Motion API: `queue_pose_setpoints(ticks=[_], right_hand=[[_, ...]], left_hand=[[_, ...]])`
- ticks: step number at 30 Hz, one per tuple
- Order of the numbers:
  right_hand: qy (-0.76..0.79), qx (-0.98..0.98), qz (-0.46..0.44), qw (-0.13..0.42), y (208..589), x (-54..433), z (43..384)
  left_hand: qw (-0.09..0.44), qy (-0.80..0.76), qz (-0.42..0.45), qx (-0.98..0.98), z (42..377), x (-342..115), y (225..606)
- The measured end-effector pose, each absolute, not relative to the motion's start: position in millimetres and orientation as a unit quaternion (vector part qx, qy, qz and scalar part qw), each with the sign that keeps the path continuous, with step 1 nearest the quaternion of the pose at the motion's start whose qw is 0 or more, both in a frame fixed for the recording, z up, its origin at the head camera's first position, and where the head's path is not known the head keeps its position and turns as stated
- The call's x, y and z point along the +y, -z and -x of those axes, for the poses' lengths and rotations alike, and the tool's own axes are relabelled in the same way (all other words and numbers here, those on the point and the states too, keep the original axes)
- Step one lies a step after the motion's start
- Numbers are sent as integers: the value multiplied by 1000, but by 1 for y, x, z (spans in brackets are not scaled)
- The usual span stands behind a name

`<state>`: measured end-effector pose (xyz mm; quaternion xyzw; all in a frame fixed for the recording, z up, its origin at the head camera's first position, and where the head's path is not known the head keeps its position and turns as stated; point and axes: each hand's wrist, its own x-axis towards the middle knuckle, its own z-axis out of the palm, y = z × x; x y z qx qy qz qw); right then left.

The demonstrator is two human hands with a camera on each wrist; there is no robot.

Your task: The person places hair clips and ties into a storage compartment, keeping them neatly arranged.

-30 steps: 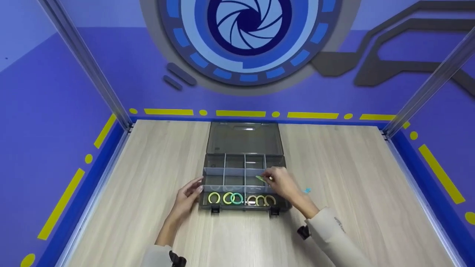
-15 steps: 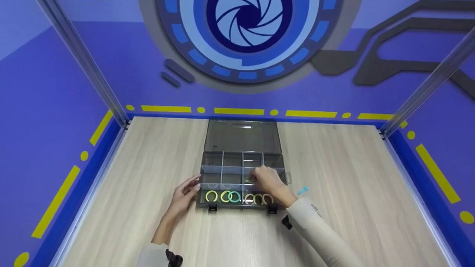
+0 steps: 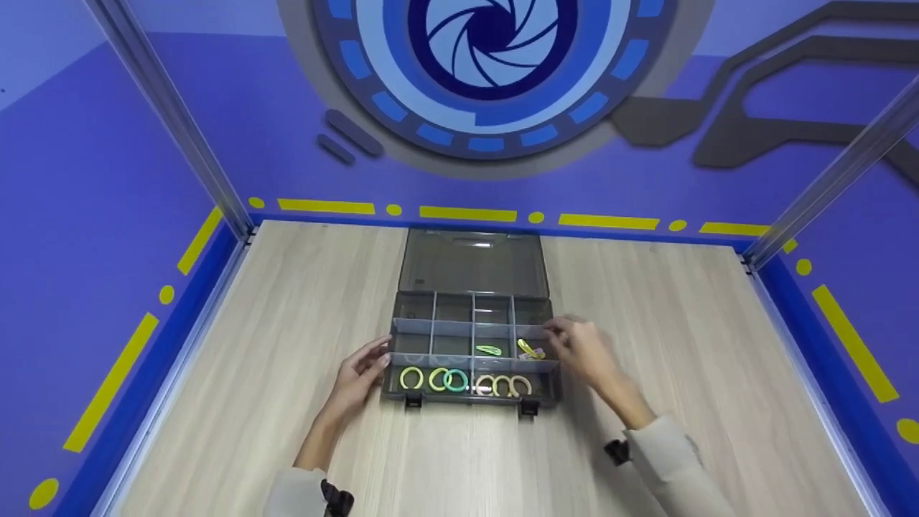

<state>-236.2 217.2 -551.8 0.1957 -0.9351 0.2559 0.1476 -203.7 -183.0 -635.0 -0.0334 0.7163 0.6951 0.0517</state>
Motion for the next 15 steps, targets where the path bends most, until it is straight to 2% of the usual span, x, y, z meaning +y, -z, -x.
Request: queue_pose_setpoints(ticks=[4, 15], right_hand=[[-215, -953, -157, 147, 557, 252, 232], [-213, -968, -121, 49, 605, 312, 219]], left_hand=[[50, -695, 38, 716, 203, -185, 633], [51, -699, 38, 713, 202, -181, 635]])
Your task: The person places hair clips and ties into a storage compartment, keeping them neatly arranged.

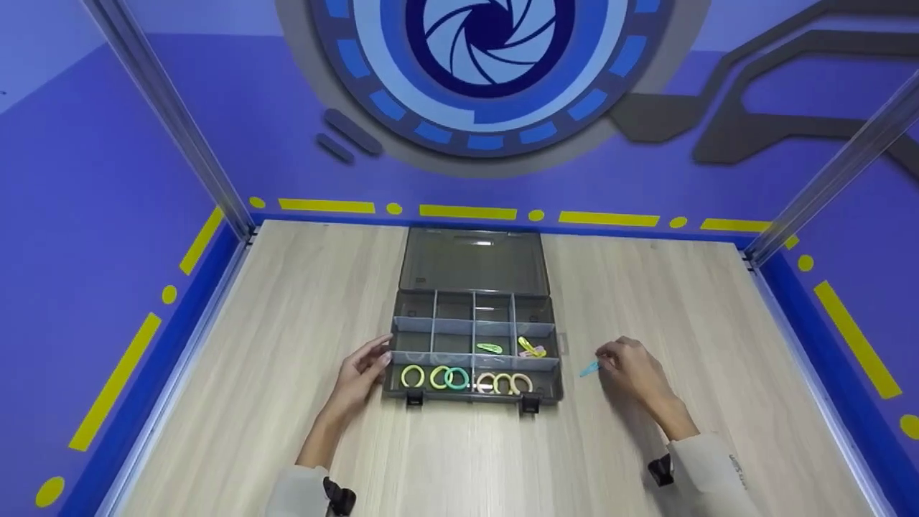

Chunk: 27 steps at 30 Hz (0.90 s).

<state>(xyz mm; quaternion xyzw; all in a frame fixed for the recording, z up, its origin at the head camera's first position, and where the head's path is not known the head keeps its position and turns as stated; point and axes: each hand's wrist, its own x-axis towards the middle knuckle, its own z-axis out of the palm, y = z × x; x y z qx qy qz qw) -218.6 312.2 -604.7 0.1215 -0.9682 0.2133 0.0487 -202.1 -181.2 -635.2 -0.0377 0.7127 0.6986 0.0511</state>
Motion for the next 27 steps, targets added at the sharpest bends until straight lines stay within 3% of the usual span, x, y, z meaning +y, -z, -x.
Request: queue_pose_setpoints(ticks=[5, 17, 27], right_hand=[[-227, -964, -140, 21, 614, 320, 215], [-249, -959, -130, 37, 615, 316, 218], [-301, -947, -109, -3, 616, 315, 219]], left_hand=[[54, -698, 40, 713, 200, -182, 637], [51, -703, 43, 708, 202, -180, 636], [50, -700, 33, 712, 202, -182, 637]])
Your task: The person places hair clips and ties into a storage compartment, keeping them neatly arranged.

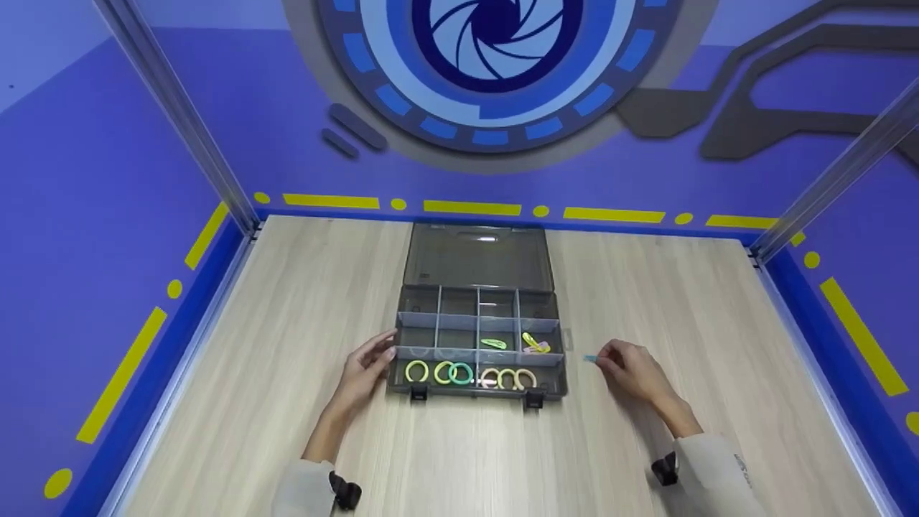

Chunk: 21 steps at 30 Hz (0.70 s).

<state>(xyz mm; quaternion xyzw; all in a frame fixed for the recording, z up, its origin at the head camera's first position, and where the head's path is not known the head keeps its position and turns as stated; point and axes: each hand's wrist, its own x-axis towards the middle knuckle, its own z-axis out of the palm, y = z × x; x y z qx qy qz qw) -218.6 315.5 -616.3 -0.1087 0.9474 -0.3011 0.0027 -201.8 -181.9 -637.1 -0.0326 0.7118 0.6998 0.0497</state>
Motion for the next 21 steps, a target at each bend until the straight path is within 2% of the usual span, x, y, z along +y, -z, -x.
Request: queue_pose_setpoints(ticks=[4, 12, 21], right_hand=[[334, 939, 84, -7, 608, 315, 222], [379, 919, 67, -88, 582, 297, 233], [448, 884, 103, -86, 558, 254, 243]], left_hand=[[42, -700, 32, 712, 202, -179, 638], [48, -707, 33, 704, 202, -181, 638], [46, -706, 36, 705, 202, -182, 638]])
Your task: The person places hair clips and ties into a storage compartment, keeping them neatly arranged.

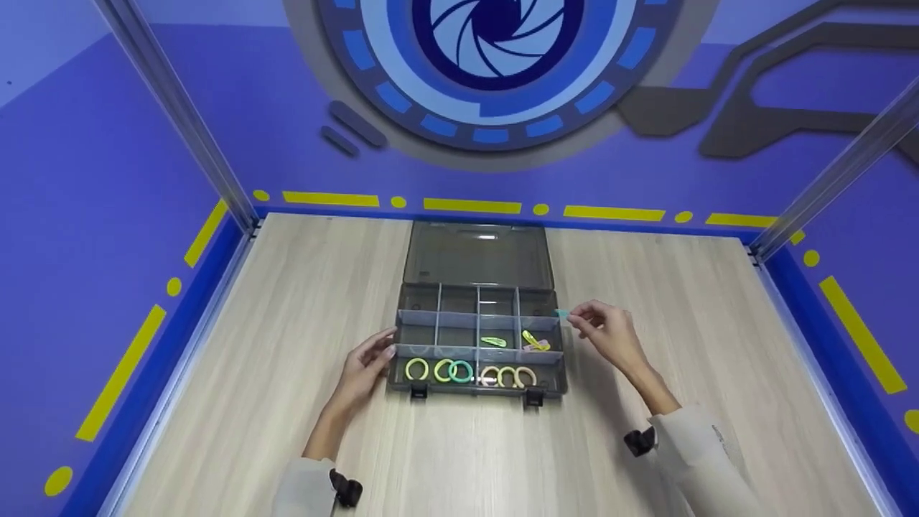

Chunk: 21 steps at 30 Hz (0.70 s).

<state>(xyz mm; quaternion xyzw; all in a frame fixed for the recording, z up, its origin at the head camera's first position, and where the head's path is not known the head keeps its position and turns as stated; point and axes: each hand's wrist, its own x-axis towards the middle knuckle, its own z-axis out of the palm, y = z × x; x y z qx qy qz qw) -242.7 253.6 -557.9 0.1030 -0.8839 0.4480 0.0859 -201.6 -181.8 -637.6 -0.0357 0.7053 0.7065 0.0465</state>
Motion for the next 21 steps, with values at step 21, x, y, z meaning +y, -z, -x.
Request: queue_pose_setpoints(ticks=[21], right_hand=[[-365, -906, -212, 28, 576, 165, 254]], left_hand=[[41, -704, 36, 708, 201, -180, 635]])
